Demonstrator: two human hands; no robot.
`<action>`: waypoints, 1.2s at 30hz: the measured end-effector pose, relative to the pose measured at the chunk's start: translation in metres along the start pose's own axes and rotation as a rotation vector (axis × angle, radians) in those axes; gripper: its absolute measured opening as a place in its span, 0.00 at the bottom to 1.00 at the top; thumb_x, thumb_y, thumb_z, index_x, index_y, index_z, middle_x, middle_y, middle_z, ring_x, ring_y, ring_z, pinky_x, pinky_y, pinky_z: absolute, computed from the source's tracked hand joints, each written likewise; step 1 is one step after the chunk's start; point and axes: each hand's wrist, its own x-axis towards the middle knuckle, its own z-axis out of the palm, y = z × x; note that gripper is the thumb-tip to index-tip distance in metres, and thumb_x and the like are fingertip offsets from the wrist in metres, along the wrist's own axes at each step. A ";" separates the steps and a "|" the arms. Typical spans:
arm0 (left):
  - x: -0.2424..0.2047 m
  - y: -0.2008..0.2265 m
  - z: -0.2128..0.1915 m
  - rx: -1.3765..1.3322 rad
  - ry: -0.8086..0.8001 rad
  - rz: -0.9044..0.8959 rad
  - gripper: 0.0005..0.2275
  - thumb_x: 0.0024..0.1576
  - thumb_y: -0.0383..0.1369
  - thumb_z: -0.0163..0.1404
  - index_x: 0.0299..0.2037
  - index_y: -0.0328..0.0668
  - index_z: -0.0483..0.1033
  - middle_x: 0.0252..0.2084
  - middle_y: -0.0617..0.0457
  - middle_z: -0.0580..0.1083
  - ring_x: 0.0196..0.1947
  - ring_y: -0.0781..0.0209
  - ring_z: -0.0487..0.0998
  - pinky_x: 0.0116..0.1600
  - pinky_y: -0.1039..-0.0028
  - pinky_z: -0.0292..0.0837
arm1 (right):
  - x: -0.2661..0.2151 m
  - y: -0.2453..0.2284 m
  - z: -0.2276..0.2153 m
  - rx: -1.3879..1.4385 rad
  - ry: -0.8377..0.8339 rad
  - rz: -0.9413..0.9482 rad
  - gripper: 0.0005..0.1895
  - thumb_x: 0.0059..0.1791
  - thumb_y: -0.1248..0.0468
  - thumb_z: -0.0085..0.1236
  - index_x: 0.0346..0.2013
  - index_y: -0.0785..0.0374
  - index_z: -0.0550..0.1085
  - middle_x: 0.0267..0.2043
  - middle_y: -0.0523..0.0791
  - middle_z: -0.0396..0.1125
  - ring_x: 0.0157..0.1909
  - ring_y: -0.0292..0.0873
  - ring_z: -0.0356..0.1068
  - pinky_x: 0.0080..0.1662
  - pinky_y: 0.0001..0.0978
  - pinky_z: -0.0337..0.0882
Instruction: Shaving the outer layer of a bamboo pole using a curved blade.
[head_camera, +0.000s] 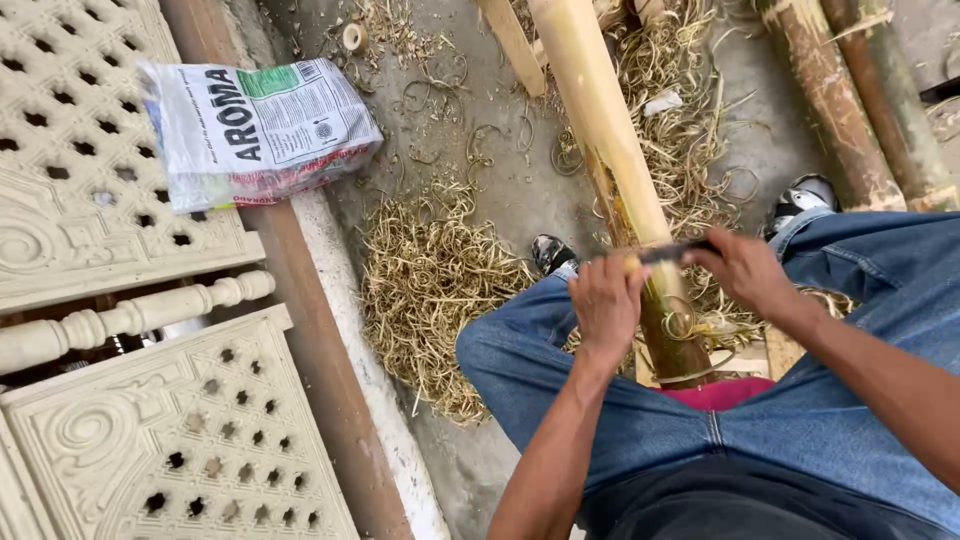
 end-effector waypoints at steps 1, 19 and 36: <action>-0.016 0.005 -0.002 0.007 -0.074 -0.004 0.16 0.64 0.47 0.50 0.39 0.40 0.72 0.37 0.46 0.72 0.39 0.49 0.71 0.44 0.55 0.61 | -0.019 0.003 0.002 0.026 -0.097 0.097 0.21 0.53 0.46 0.50 0.39 0.61 0.72 0.19 0.52 0.68 0.19 0.53 0.69 0.26 0.50 0.65; -0.034 -0.011 0.012 -0.228 -0.209 -0.043 0.16 0.64 0.47 0.45 0.47 0.43 0.74 0.38 0.49 0.73 0.38 0.54 0.71 0.43 0.58 0.64 | -0.014 0.044 0.009 -0.115 -0.372 0.054 0.25 0.46 0.39 0.55 0.37 0.57 0.79 0.24 0.54 0.72 0.26 0.52 0.73 0.32 0.49 0.70; -0.024 -0.034 0.026 -0.271 -0.070 -0.012 0.15 0.64 0.47 0.48 0.44 0.43 0.75 0.40 0.47 0.74 0.43 0.48 0.72 0.48 0.54 0.63 | 0.004 0.029 0.002 -0.132 -0.208 -0.104 0.21 0.52 0.45 0.55 0.40 0.61 0.77 0.28 0.54 0.73 0.27 0.56 0.73 0.31 0.49 0.71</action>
